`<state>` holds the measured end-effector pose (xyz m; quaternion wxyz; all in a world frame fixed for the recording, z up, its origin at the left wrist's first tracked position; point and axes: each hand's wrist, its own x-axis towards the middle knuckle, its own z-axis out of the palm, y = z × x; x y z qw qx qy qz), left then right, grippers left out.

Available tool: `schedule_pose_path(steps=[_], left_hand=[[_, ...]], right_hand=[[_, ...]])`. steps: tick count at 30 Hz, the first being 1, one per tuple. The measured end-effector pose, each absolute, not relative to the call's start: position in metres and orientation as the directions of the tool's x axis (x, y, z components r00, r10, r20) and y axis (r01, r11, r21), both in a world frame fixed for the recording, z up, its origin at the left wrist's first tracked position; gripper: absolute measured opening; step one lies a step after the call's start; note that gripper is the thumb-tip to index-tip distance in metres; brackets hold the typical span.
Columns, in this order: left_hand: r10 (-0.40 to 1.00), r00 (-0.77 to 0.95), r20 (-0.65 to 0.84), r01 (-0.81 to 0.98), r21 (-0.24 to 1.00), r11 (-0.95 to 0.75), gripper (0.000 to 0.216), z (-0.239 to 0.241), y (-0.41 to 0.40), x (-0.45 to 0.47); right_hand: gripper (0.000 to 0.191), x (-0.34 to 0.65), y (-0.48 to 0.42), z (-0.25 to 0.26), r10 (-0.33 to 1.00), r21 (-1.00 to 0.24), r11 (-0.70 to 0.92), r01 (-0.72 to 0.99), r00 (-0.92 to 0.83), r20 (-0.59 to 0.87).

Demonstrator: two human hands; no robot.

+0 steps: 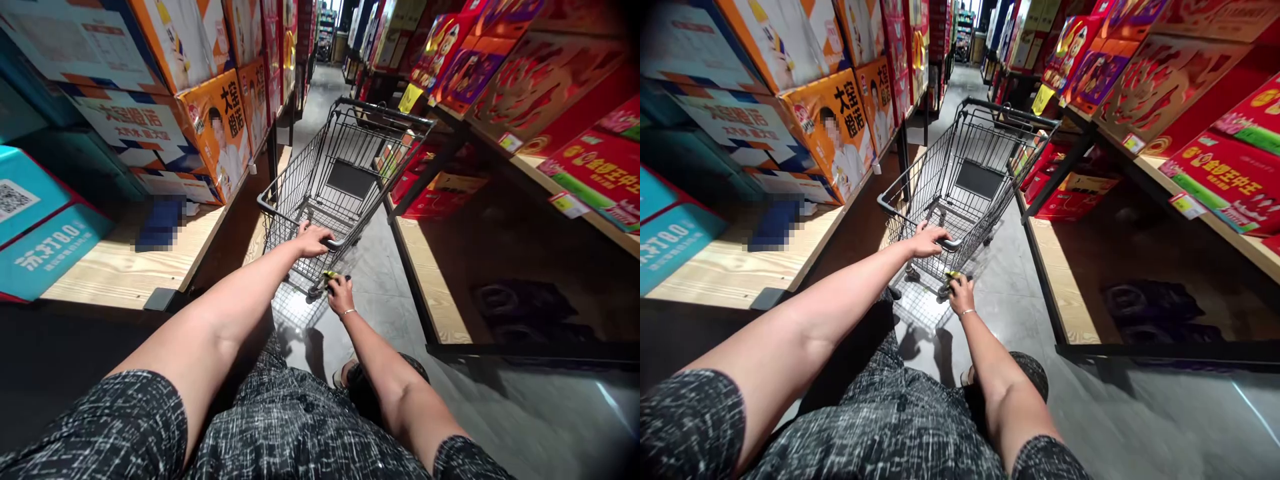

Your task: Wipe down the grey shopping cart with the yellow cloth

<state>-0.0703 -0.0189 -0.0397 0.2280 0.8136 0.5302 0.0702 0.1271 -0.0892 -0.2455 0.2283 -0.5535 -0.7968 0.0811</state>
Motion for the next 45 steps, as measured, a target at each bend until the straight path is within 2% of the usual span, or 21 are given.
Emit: schedule_pose_path(steps=[2, 4, 5, 7, 9, 11, 16, 23, 27, 32, 35, 41, 43, 45], left_hand=[[0.896, 0.431, -0.101, 0.820, 0.457, -0.343, 0.043, -0.042, -0.024, -0.075], [0.900, 0.430, -0.074, 0.811, 0.470, -0.349, 0.042, -0.044, -0.030, -0.077], [0.901, 0.430, -0.062, 0.806, 0.475, -0.352, 0.042, -0.045, -0.034, -0.078], [0.903, 0.428, -0.036, 0.806, 0.468, -0.363, 0.039, -0.047, -0.042, -0.078], [0.905, 0.426, -0.007, 0.810, 0.449, -0.378, 0.036, -0.049, -0.050, -0.078], [0.903, 0.430, 0.018, 0.803, 0.450, -0.391, 0.033, -0.050, -0.057, -0.079], [0.898, 0.438, 0.044, 0.765, 0.506, -0.397, 0.028, -0.052, -0.073, -0.087], [0.894, 0.447, 0.022, 0.759, 0.520, -0.393, 0.031, -0.052, -0.087, -0.092], [0.900, 0.433, 0.040, 0.758, 0.525, -0.388, 0.027, -0.053, -0.090, -0.095], [0.914, 0.404, 0.047, 0.758, 0.542, -0.363, 0.017, -0.053, -0.084, -0.094], [0.923, 0.383, 0.036, 0.771, 0.537, -0.341, 0.026, -0.053, -0.075, -0.091], [0.936, 0.348, 0.056, 0.801, 0.501, -0.328, 0.045, -0.057, -0.056, -0.082], [0.936, 0.346, 0.070, 0.796, 0.506, -0.332, 0.047, -0.060, -0.051, -0.078], [0.934, 0.349, 0.078, 0.793, 0.506, -0.339, 0.047, -0.061, -0.046, -0.074]], right_hand=[[0.034, 0.129, -0.081, -0.220, 0.920, -0.442, 0.294, 0.848, -0.125, 0.372], [0.036, 0.128, -0.071, -0.181, 0.867, -0.510, 0.279, 0.814, 0.015, 0.499], [0.036, 0.126, -0.067, -0.160, 0.836, -0.516, 0.315, 0.796, 0.024, 0.548], [0.038, 0.121, -0.062, -0.122, 0.805, -0.466, 0.437, 0.769, -0.103, 0.584], [0.040, 0.115, -0.059, -0.096, 0.794, -0.411, 0.536, 0.738, -0.274, 0.544], [0.038, 0.113, -0.053, -0.083, 0.800, -0.390, 0.556, 0.734, -0.345, 0.490], [0.032, 0.132, -0.003, -0.073, 0.879, -0.394, 0.409, 0.823, -0.239, 0.414], [0.031, 0.162, 0.085, -0.040, 0.955, -0.362, 0.149, 0.920, -0.038, 0.295], [0.032, 0.151, 0.075, -0.045, 0.945, -0.371, 0.114, 0.922, 0.015, 0.325], [0.035, 0.124, 0.007, -0.080, 0.907, -0.508, 0.223, 0.832, 0.015, 0.421], [0.038, 0.115, -0.021, -0.091, 0.893, -0.555, 0.292, 0.779, -0.014, 0.451], [0.034, 0.125, -0.024, -0.091, 0.850, -0.530, 0.484, 0.696, -0.229, 0.475], [0.037, 0.127, -0.025, -0.100, 0.837, -0.553, 0.486, 0.676, -0.180, 0.516], [0.041, 0.122, -0.031, -0.119, 0.829, -0.601, 0.446, 0.663, -0.053, 0.557]])
